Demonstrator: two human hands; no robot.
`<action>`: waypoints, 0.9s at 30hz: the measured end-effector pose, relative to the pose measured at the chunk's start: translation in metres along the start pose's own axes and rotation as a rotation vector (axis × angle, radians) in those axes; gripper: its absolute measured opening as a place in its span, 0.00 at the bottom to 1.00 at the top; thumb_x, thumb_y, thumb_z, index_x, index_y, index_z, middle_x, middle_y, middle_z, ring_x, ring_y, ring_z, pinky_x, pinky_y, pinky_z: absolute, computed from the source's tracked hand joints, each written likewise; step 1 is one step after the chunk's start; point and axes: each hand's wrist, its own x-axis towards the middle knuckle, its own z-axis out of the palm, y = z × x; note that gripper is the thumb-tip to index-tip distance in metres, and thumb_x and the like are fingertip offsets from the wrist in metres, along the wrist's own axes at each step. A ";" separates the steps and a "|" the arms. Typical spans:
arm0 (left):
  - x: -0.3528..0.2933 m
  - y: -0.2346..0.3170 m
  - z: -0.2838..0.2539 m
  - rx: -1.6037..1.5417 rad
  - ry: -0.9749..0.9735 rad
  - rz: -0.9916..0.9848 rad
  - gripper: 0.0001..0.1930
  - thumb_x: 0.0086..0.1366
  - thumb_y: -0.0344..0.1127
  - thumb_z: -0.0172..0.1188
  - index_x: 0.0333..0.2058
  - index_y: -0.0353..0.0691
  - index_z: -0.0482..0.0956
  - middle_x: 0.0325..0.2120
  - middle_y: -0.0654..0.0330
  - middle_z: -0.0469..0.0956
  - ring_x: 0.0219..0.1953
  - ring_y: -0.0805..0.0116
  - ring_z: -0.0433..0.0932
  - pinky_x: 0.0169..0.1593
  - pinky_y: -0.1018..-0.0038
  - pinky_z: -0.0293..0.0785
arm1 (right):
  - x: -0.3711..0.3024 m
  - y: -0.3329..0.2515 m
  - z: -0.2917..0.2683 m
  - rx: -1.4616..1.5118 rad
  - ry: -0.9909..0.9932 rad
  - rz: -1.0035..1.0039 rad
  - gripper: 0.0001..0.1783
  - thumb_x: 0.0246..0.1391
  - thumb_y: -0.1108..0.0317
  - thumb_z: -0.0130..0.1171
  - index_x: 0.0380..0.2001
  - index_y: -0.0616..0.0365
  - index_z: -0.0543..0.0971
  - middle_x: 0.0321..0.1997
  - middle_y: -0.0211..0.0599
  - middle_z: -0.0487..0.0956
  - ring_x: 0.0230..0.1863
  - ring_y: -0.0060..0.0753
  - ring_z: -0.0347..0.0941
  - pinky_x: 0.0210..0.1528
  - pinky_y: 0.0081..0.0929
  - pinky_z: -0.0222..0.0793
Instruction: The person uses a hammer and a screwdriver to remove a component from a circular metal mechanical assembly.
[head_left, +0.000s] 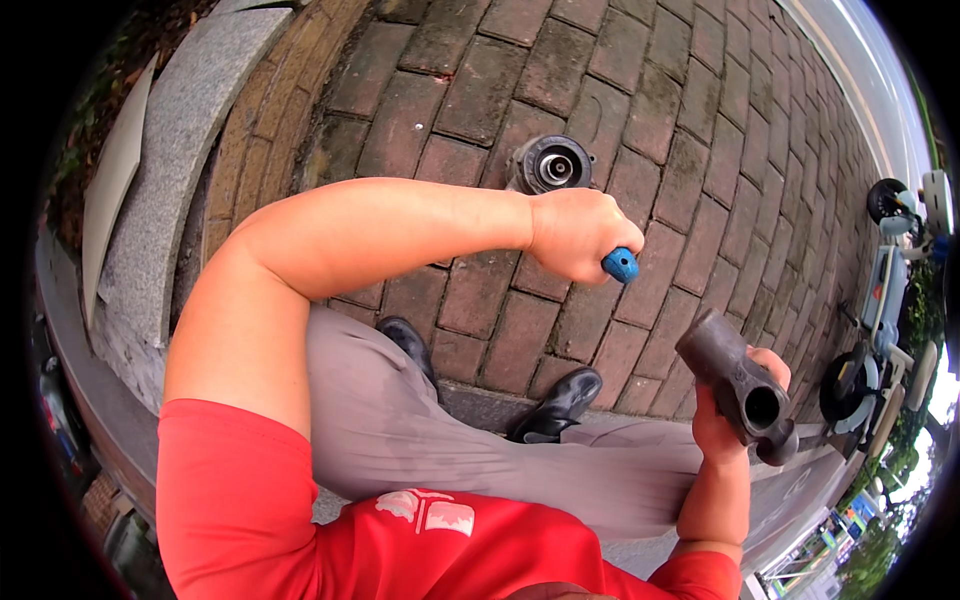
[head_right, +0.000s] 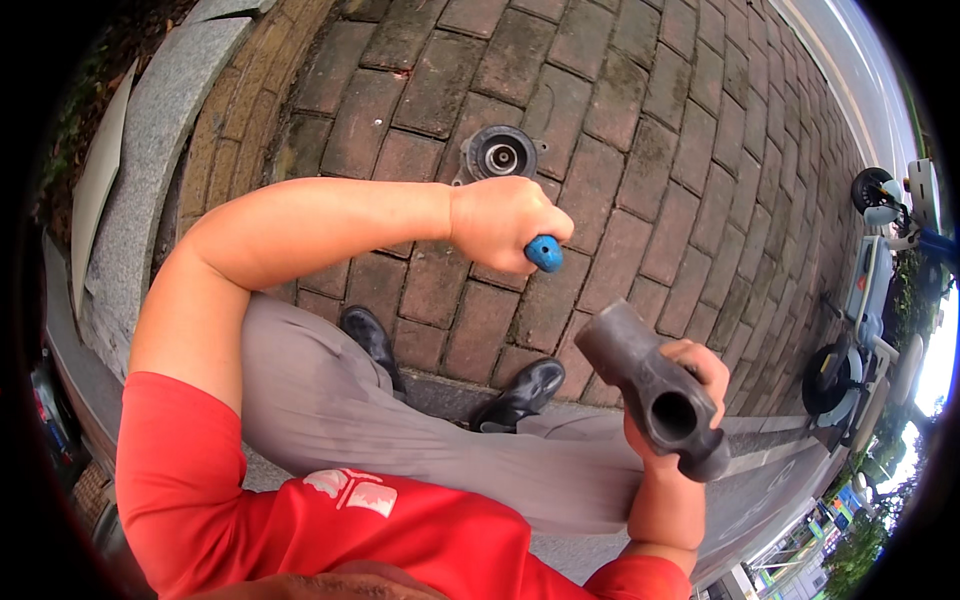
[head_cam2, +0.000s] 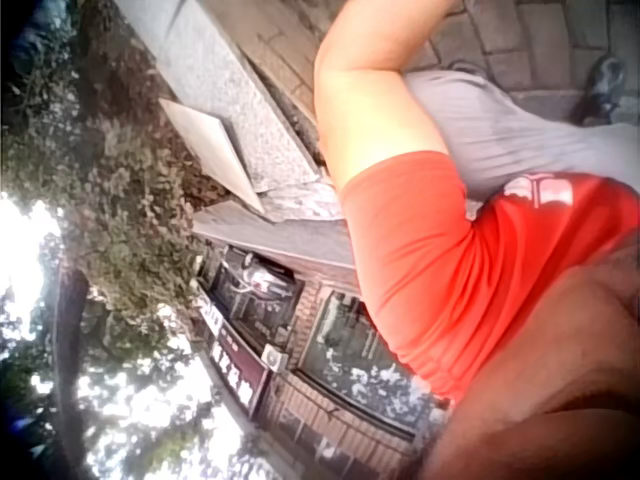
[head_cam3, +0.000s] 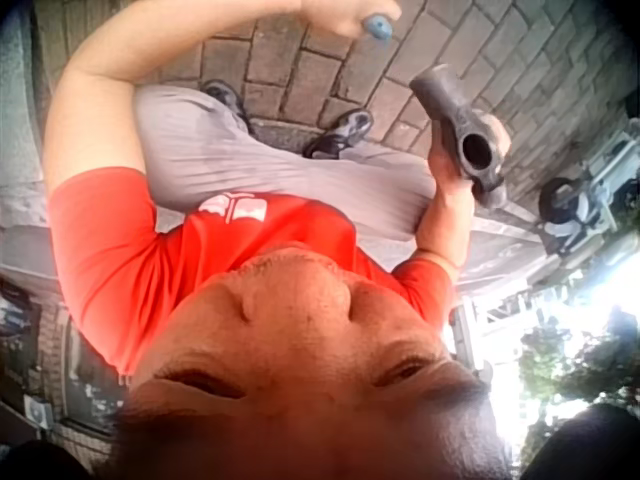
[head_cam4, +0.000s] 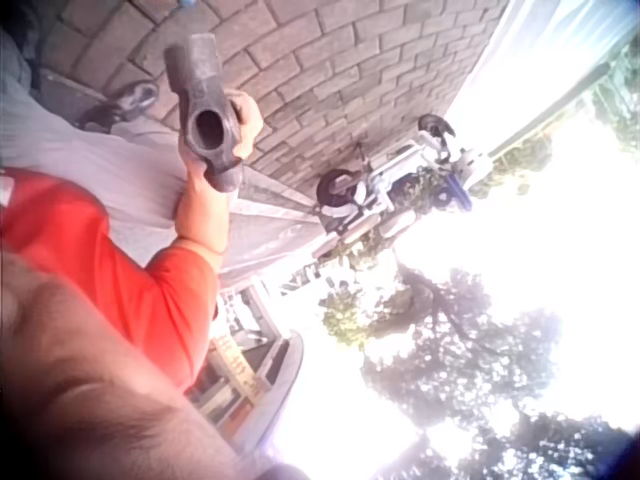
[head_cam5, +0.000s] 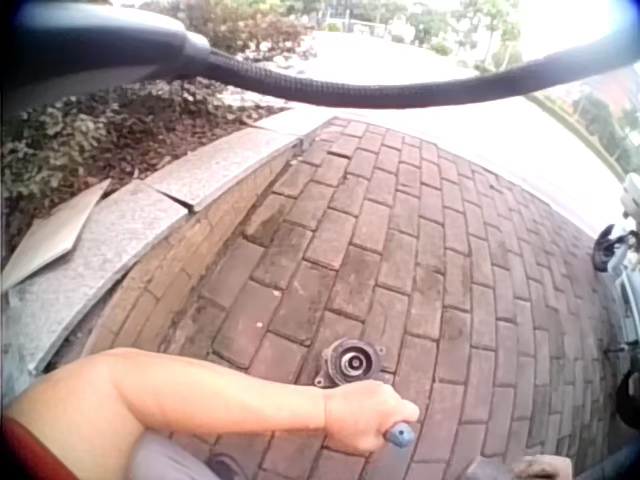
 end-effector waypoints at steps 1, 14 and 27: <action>0.002 -0.002 0.000 -0.007 0.017 0.009 0.09 0.45 0.33 0.63 0.23 0.42 0.71 0.17 0.53 0.74 0.26 0.46 0.78 0.28 0.56 0.70 | 0.002 0.000 0.001 0.050 0.022 -0.025 0.24 0.46 0.71 0.71 0.44 0.62 0.71 0.40 0.37 0.72 0.40 0.33 0.71 0.45 0.30 0.68; 0.002 -0.006 -0.003 -0.063 0.051 0.030 0.10 0.45 0.30 0.63 0.24 0.41 0.70 0.19 0.54 0.73 0.26 0.48 0.77 0.29 0.60 0.70 | 0.017 -0.010 0.011 -0.132 -0.081 0.000 0.20 0.43 0.77 0.69 0.41 0.60 0.75 0.45 0.41 0.74 0.43 0.41 0.73 0.48 0.32 0.69; -0.007 -0.003 -0.001 -0.004 0.007 0.025 0.09 0.46 0.32 0.64 0.23 0.42 0.70 0.18 0.54 0.74 0.26 0.49 0.77 0.28 0.60 0.70 | 0.033 -0.013 0.036 -0.292 -0.213 0.177 0.18 0.46 0.73 0.68 0.40 0.57 0.72 0.29 0.46 0.79 0.30 0.52 0.79 0.31 0.40 0.74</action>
